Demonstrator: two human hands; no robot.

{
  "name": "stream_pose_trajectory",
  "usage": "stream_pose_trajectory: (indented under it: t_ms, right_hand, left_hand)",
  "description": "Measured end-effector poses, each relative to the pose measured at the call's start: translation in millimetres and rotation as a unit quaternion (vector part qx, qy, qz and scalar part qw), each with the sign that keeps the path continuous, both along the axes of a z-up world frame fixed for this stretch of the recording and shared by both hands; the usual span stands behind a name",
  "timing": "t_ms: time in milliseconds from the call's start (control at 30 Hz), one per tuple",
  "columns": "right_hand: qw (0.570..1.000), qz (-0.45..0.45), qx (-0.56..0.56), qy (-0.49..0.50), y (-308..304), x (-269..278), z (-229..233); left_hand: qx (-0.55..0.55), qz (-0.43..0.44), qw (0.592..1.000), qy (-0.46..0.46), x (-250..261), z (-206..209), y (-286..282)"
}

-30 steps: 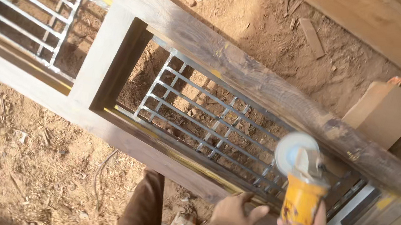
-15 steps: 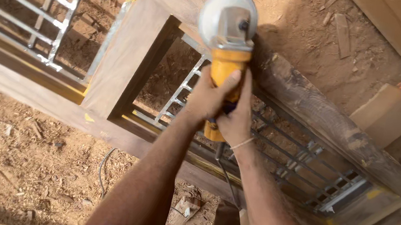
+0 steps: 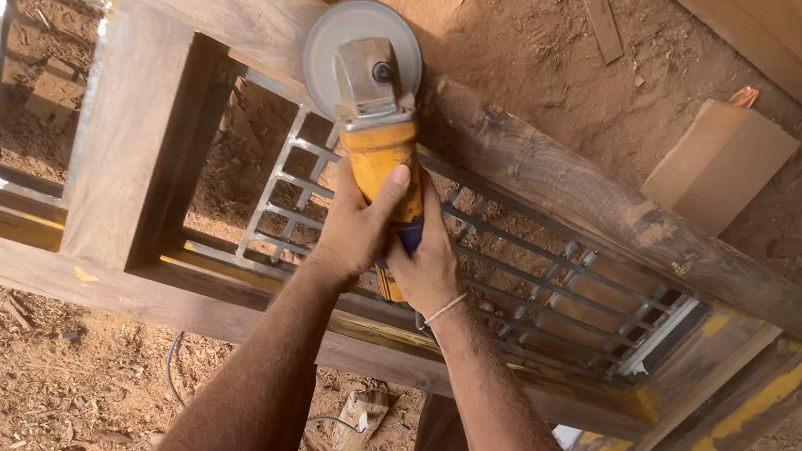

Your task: The person sands the wooden frame of a door or window using a handheld power sander, moving the tool along the interior and exterior edges and across the face of the wood.

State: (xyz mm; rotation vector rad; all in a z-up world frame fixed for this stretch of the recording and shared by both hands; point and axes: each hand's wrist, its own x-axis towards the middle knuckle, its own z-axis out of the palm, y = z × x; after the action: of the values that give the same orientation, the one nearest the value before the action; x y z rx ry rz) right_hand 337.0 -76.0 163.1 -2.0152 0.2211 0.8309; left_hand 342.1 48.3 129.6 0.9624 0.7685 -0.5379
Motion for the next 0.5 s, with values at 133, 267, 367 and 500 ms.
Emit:
stream_pose_trajectory:
  t_ms: [133,267,367,500]
  right_hand:
    - [0.995,-0.084,-0.044,0.038,-74,-25,16]
    - [0.993,-0.11,-0.016,0.048,-153,-39,30]
    - [0.992,-0.108,-0.052,0.033,-203,-56,35]
    - [0.98,-0.175,-0.076,0.057,-280,-72,47]
  left_hand:
    - [0.013,-0.055,0.998,-0.022,-8,10,-78]
    - [0.04,-0.15,0.988,0.0,-23,29,-150]
    - [0.015,-0.176,0.984,0.008,-26,35,-200]
    - [-0.001,-0.245,0.969,0.024,-27,47,-279]
